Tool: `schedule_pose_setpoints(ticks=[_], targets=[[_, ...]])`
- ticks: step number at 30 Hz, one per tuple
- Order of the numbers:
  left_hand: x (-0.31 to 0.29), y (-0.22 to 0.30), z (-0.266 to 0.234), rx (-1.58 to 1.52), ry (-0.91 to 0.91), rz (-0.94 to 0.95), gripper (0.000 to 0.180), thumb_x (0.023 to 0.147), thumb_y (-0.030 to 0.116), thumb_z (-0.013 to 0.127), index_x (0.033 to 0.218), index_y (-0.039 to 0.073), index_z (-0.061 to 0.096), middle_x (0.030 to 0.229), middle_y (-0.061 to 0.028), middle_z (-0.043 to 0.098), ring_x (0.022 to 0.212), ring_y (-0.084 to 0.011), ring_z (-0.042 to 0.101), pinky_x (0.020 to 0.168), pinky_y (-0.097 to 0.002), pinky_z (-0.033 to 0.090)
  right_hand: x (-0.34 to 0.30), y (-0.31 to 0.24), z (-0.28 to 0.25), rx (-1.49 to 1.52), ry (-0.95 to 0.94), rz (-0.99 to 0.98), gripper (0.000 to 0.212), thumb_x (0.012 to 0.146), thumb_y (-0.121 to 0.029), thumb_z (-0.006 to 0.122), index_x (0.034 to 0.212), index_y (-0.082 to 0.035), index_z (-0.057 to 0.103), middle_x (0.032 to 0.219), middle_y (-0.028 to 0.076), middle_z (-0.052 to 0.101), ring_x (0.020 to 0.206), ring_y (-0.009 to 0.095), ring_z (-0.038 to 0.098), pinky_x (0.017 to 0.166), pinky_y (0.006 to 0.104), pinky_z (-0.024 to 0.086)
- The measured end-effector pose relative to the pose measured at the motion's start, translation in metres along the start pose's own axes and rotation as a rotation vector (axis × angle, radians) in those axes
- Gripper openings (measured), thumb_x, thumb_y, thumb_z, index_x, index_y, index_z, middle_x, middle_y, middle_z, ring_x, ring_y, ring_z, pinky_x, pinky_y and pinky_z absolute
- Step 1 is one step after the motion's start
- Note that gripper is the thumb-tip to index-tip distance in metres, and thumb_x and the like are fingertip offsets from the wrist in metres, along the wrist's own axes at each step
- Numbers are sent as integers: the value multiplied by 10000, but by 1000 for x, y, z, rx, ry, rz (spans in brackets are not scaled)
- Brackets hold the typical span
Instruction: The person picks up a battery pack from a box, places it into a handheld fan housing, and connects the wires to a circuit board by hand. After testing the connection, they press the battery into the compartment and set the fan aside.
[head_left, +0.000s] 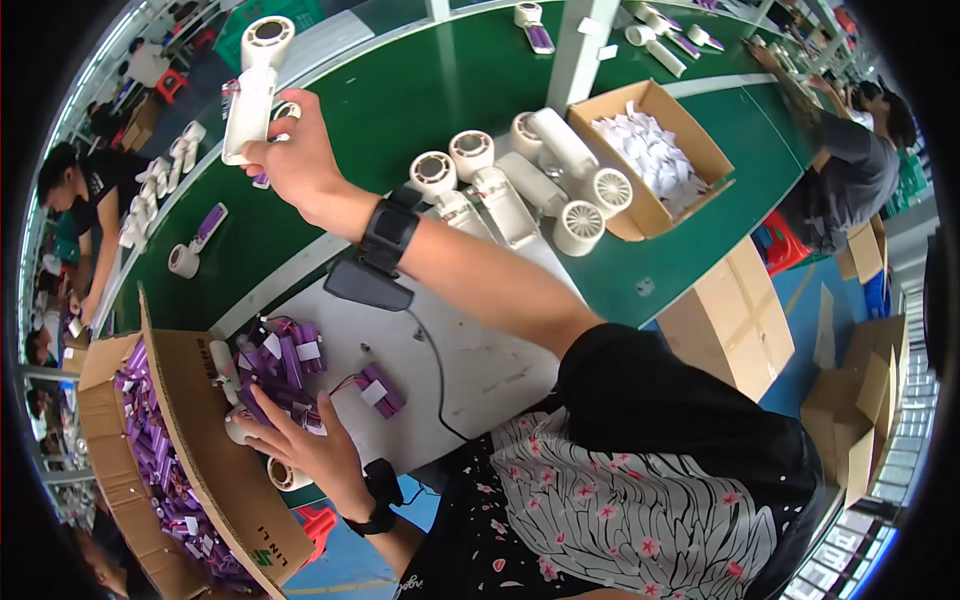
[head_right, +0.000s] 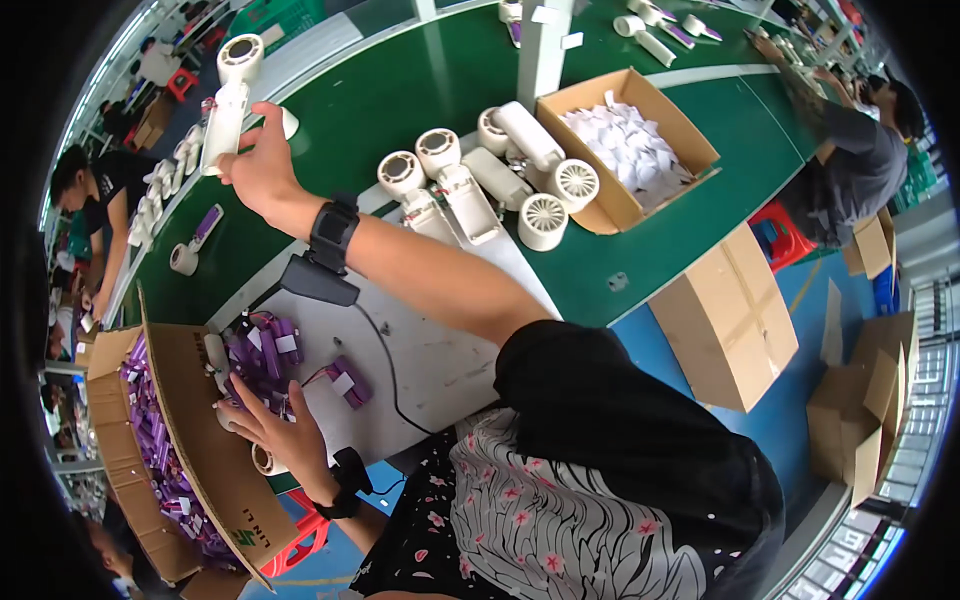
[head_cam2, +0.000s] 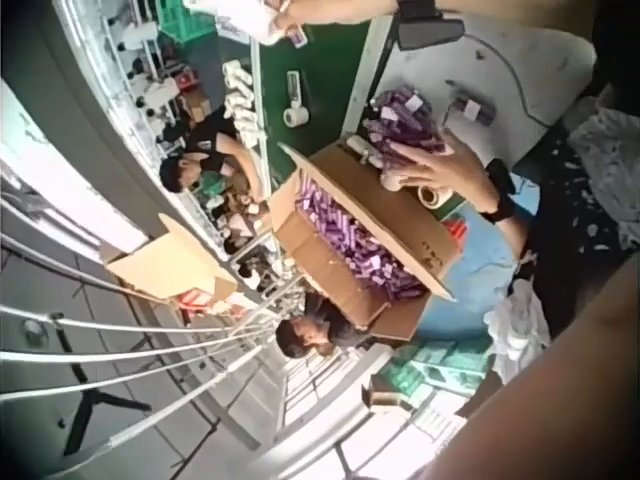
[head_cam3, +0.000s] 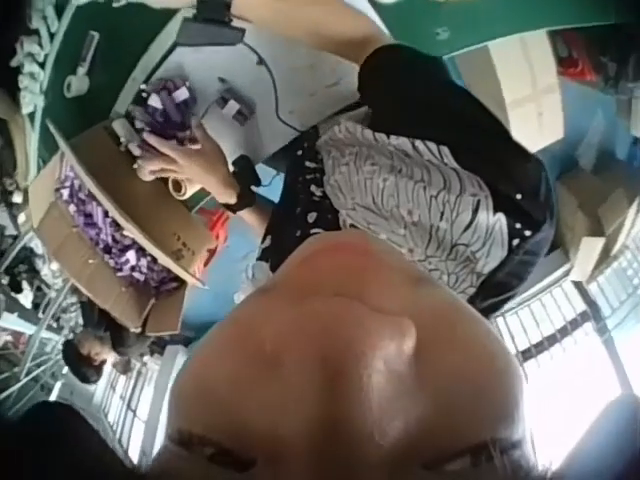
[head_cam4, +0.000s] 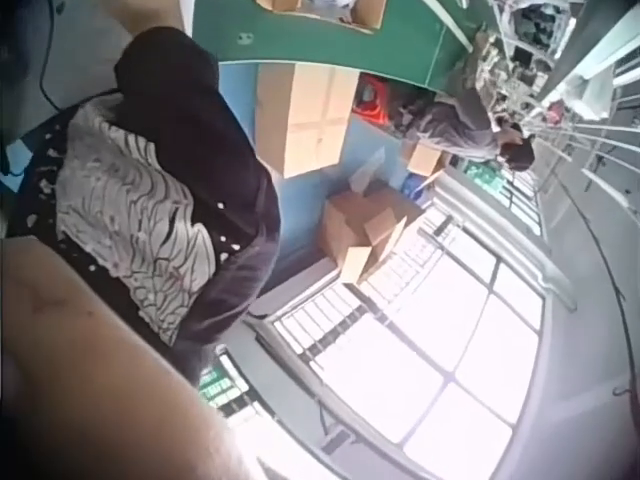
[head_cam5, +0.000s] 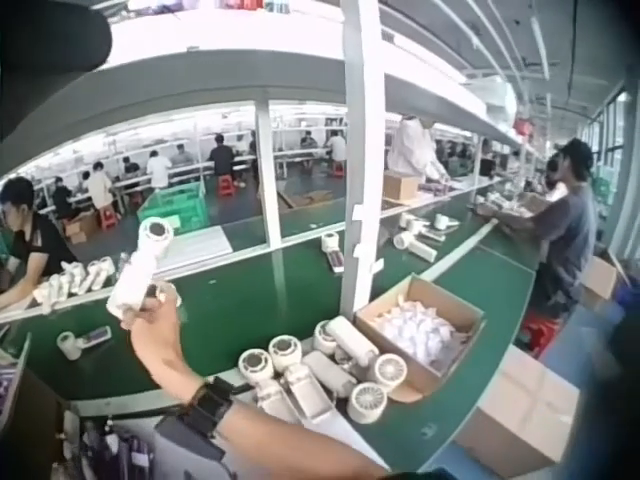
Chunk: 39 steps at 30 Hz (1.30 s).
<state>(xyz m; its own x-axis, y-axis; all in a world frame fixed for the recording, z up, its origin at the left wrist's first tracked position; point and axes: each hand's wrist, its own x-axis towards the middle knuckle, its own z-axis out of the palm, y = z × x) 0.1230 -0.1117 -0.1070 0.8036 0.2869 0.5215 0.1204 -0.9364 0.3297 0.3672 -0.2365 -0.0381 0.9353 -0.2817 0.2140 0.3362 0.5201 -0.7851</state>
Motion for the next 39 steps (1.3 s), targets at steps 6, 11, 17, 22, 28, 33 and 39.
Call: schedule_pose_setpoints(ticks=[6,11,17,22,28,33,39], targets=[[-31,22,-10,-408,-389,261,553,785,146,739,1307,114,558,1474,-215,324,1351,-443,299,1090,-543,283,-76,-49,-94,21,-434,587,646,836,1,669,1394,27,343,1149,198,592,892,259,664,780,352,567],[-46,10,30,-272,-379,349,378,776,110,730,1142,62,649,1383,-175,453,1259,-394,398,1036,-498,342,-149,-84,-172,-492,-588,719,699,831,-36,668,1431,18,314,1119,183,608,912,232,655,785,320,542],[-53,13,36,-231,-206,331,301,819,36,645,1119,49,665,1315,-164,521,1197,-374,467,961,-455,422,-171,-119,-222,-1060,-731,433,662,841,-88,690,1413,-11,366,1128,168,618,875,216,662,772,322,540],[-62,10,34,-174,-223,225,276,842,28,602,1110,31,663,1297,-175,535,1151,-378,514,905,-439,460,-103,-260,-253,-1179,-531,210,372,860,-177,707,1184,-14,625,1076,103,674,795,143,660,691,277,535],[-58,9,36,-178,-215,245,235,857,50,570,1068,-7,656,1278,-202,543,1087,-390,566,854,-445,486,132,-430,-531,-1691,31,112,588,906,-185,621,1444,-199,382,1469,151,394,1116,392,572,931,380,484],[-64,5,33,-127,-225,176,223,849,44,558,1044,-9,653,1272,-206,546,1099,-392,563,868,-460,486,244,-351,-696,-2233,-18,-148,556,839,-408,695,1210,-3,609,1096,127,681,929,281,667,790,321,535],[-63,8,32,-53,-209,219,223,839,39,544,1031,-11,646,1269,-207,546,1123,-397,552,913,-477,469,277,-295,-689,-2126,8,122,572,795,-364,719,1217,3,599,1035,173,691,904,320,678,763,370,552]])
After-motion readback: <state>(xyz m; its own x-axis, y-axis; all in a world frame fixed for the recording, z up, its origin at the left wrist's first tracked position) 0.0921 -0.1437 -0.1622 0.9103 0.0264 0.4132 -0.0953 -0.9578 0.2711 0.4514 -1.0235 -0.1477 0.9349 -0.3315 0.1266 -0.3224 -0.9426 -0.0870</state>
